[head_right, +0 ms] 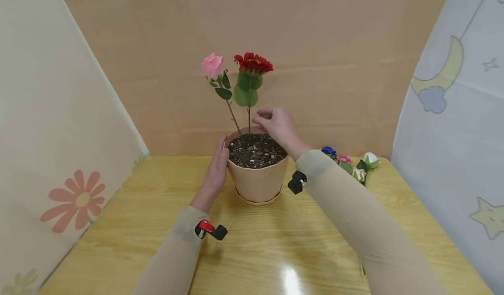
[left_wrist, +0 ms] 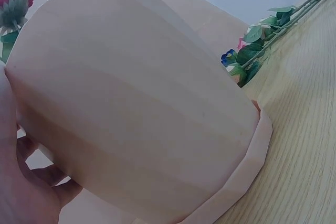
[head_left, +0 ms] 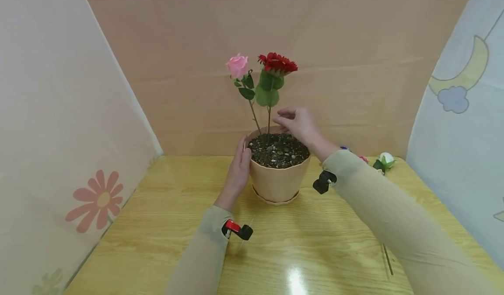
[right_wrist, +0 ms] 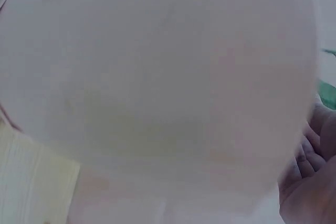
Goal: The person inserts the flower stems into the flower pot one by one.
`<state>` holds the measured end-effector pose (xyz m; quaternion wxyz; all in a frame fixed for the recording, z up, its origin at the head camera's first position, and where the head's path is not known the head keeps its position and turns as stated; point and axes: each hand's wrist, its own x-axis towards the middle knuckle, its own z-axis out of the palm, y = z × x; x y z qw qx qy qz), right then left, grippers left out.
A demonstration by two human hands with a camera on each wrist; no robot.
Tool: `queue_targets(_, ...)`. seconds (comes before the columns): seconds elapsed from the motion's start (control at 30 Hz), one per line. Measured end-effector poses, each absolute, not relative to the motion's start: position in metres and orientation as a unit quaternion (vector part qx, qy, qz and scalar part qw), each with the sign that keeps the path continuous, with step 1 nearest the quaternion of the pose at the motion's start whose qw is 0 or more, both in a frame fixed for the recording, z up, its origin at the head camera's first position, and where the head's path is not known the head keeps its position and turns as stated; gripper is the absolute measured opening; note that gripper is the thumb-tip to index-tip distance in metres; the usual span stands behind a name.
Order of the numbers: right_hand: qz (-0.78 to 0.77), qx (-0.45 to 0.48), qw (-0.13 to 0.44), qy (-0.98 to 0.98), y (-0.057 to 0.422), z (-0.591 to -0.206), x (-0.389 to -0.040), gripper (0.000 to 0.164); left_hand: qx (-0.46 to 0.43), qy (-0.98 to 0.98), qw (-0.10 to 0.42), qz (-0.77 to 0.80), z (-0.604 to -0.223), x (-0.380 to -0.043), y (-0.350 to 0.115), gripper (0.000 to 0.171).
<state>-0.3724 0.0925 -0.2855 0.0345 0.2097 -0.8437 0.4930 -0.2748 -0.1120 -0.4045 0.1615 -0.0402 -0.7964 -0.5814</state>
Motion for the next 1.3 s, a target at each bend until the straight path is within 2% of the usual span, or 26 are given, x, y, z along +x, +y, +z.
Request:
queue_targets(0.23, 0.488, 0.198, 0.049, -0.849, 0.133, -0.274, -0.367, 0.044, -0.038, -0.793, 0.156, -0.587, -0.407, -0.274, -0.111, 0.06)
queue_targets(0.6, 0.436, 0.159, 0.058, -0.884, 0.212, -0.263, -0.348, 0.055, -0.052, -0.795, 0.157, -0.583, -0.398, -0.277, -0.11, 0.061)
queue_targets(0.8, 0.38, 0.144, 0.049, -0.912, 0.243, -0.276, -0.335, 0.063, -0.053, -0.795, 0.148, -0.586, -0.4, -0.276, -0.111, 0.062)
queue_targets(1.07, 0.367, 0.143, 0.049, -0.918, 0.269, -0.3, -0.32, 0.059, -0.05, -0.793, 0.145, -0.589, -0.404, -0.276, -0.113, 0.063)
queue_targets(1.3, 0.358, 0.134, 0.039, -0.923, 0.29, -0.329, -0.314, 0.063, -0.048, -0.793, 0.144, -0.591, -0.404, -0.274, -0.112, 0.062)
